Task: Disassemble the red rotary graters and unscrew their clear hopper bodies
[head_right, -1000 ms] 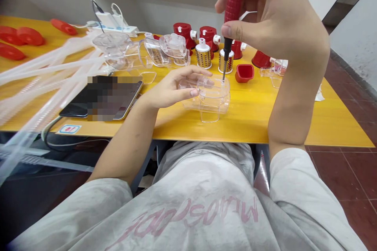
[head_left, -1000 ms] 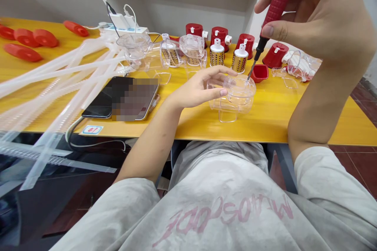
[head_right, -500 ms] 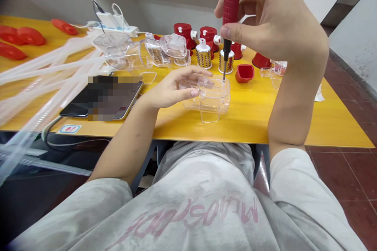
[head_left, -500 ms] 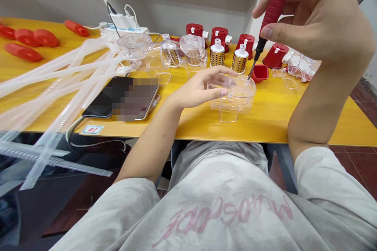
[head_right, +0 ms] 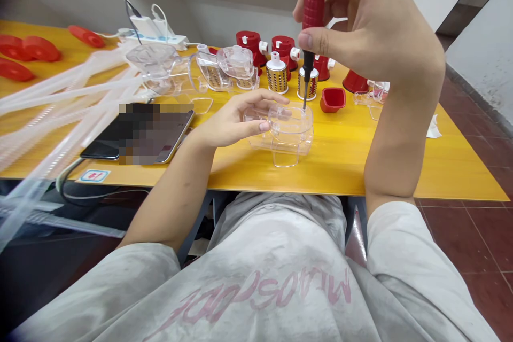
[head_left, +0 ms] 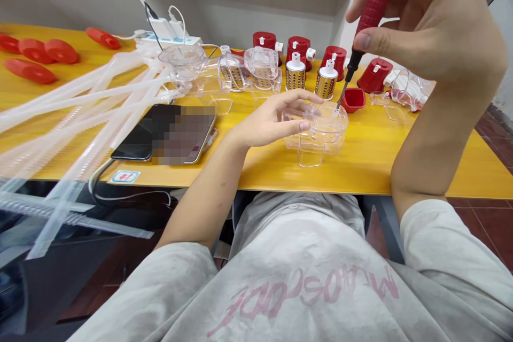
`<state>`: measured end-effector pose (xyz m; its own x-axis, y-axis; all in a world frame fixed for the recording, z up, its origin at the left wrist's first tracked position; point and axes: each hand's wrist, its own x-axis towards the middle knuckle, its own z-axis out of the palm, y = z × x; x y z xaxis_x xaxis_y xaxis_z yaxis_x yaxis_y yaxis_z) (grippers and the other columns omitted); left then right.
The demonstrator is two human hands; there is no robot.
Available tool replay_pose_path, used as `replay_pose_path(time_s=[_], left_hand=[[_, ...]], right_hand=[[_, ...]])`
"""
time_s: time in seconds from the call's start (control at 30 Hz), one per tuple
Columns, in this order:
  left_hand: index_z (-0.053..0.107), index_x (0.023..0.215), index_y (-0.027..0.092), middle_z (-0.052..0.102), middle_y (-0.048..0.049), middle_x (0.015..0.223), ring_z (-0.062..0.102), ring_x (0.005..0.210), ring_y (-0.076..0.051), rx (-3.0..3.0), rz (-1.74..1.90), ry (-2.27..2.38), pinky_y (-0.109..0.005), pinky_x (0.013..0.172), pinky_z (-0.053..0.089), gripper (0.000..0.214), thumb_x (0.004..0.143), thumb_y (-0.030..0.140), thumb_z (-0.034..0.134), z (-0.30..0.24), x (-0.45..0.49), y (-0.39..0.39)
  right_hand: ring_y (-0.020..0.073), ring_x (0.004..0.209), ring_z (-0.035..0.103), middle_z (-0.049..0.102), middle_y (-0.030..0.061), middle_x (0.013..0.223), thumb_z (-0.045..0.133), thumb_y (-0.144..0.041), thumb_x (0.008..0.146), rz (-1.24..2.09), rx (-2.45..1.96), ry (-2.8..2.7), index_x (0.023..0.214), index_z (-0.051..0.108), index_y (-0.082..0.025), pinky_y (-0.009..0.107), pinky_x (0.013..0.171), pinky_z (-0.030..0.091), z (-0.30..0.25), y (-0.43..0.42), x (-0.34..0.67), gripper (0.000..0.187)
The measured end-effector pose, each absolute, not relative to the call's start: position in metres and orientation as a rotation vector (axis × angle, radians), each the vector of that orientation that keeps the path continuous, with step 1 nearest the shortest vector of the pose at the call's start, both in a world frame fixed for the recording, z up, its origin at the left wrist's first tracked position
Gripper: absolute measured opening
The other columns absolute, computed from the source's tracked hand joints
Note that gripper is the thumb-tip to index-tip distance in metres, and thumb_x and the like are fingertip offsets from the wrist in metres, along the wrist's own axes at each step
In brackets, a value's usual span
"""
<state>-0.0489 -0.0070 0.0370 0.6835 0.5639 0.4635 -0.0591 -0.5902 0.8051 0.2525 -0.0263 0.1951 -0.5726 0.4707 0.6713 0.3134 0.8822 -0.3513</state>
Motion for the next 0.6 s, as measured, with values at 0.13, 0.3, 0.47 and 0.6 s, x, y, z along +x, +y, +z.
replay_pose_path(time_s=[0.13,0.3,0.47,0.6], left_hand=[[0.077,0.151,0.027,0.087,-0.0129,0.141,0.084,0.135,-0.032,2.039,0.924,0.387,-0.042,0.111,0.07,0.067,0.098,0.064,0.094,0.036,-0.05,-0.007],[0.078,0.151,0.027,0.086,-0.0126,0.143,0.084,0.136,-0.032,2.022,0.921,0.38,-0.04,0.109,0.07,0.066,0.097,0.062,0.096,0.036,-0.049,-0.007],[0.078,0.149,0.028,0.086,-0.0127,0.142,0.083,0.137,-0.033,2.001,0.912,0.381,-0.041,0.107,0.07,0.068,0.095,0.064,0.097,0.037,-0.048,-0.007],[0.078,0.15,0.028,0.087,-0.0123,0.141,0.083,0.134,-0.033,2.017,0.91,0.39,-0.043,0.108,0.07,0.067,0.096,0.065,0.096,0.038,-0.049,-0.008]], right_hand=[[0.0172,0.123,0.081,0.078,-0.0011,0.131,0.086,-0.024,0.081,0.329,-0.564,-2.16,0.15,0.081,-0.03,0.026,0.097,0.072,0.193,-0.037,0.248,0.07],[0.0196,0.13,0.082,0.081,0.0004,0.13,0.092,-0.026,0.082,0.401,-0.617,-2.201,0.138,0.084,-0.029,0.025,0.097,0.074,0.196,-0.042,0.247,0.057],[0.0162,0.124,0.083,0.08,-0.0011,0.13,0.101,-0.051,0.086,0.252,-0.526,-2.273,0.148,0.084,-0.037,0.017,0.088,0.07,0.196,-0.029,0.254,0.066],[0.0198,0.13,0.082,0.08,-0.0006,0.137,0.103,-0.054,0.085,0.281,-0.522,-2.227,0.153,0.082,-0.036,0.023,0.093,0.074,0.193,-0.03,0.252,0.073]])
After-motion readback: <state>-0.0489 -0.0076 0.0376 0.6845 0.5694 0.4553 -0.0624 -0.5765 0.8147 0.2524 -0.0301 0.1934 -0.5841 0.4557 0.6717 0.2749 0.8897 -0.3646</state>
